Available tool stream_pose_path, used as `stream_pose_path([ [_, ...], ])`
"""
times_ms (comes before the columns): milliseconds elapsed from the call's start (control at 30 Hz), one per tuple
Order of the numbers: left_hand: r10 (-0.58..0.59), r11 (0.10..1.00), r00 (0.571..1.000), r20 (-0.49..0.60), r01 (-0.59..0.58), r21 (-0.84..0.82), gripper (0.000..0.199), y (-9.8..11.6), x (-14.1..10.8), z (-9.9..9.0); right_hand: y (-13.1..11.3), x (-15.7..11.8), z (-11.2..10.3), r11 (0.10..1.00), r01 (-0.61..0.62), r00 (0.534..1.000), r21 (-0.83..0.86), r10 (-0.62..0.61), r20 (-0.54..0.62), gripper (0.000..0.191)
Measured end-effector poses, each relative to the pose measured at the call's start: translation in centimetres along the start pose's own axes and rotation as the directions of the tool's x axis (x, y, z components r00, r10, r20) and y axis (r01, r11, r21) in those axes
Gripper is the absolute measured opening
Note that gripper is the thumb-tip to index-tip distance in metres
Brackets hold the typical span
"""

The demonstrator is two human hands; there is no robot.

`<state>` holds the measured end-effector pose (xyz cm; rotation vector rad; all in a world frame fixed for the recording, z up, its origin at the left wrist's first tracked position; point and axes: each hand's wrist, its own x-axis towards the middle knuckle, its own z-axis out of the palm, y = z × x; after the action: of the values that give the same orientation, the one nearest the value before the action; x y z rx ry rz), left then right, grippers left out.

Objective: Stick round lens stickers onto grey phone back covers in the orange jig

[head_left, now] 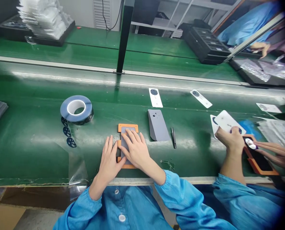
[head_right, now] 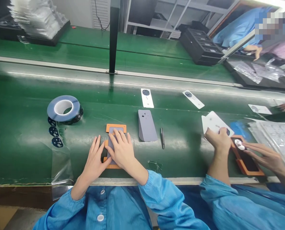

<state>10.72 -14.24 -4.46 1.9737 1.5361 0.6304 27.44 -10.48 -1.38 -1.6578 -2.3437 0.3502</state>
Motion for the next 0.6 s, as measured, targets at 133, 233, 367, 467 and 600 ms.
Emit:
stream_pose_path([
  [133, 0.0, 1.0, 1.0, -0.014, 0.0, -0.004, 0.065, -0.1, 0.0, 0.0, 0.2, 0.5, -0.7, 1.0, 0.0, 1.0, 0.021, -0.001, 0.012, 0.052],
  [233, -0.009, 1.0, 1.0, -0.022, 0.009, -0.018, 0.067, -0.2, 0.0, 0.0, 0.9, 0.3, -1.7, 0.995, 0.019, 1.0, 0.102, -0.021, 0.015, 0.048],
  [367, -0.013, 0.999, 0.998, -0.054, 0.01, -0.048, 0.069, -0.2, -0.2, 0.1, 2.2, -1.3, -1.8, 0.975, -0.09, 0.984, 0.204, 0.119, -0.136, 0.044],
  [467, -0.041, 0.995, 0.996, -0.085, 0.033, -0.098, 0.067, 0.3, -0.2, 0.1, 2.5, -2.8, -1.1, 0.939, -0.13, 0.977, 0.317, 0.176, -0.121, 0.045],
  [600, -0.097, 0.974, 0.984, -0.147, 0.063, -0.219, 0.056, 1.4, -0.3, -0.6, 1.5, -4.1, -1.8, 0.843, -0.153, 0.973, 0.515, 0.219, -0.069, 0.046],
])
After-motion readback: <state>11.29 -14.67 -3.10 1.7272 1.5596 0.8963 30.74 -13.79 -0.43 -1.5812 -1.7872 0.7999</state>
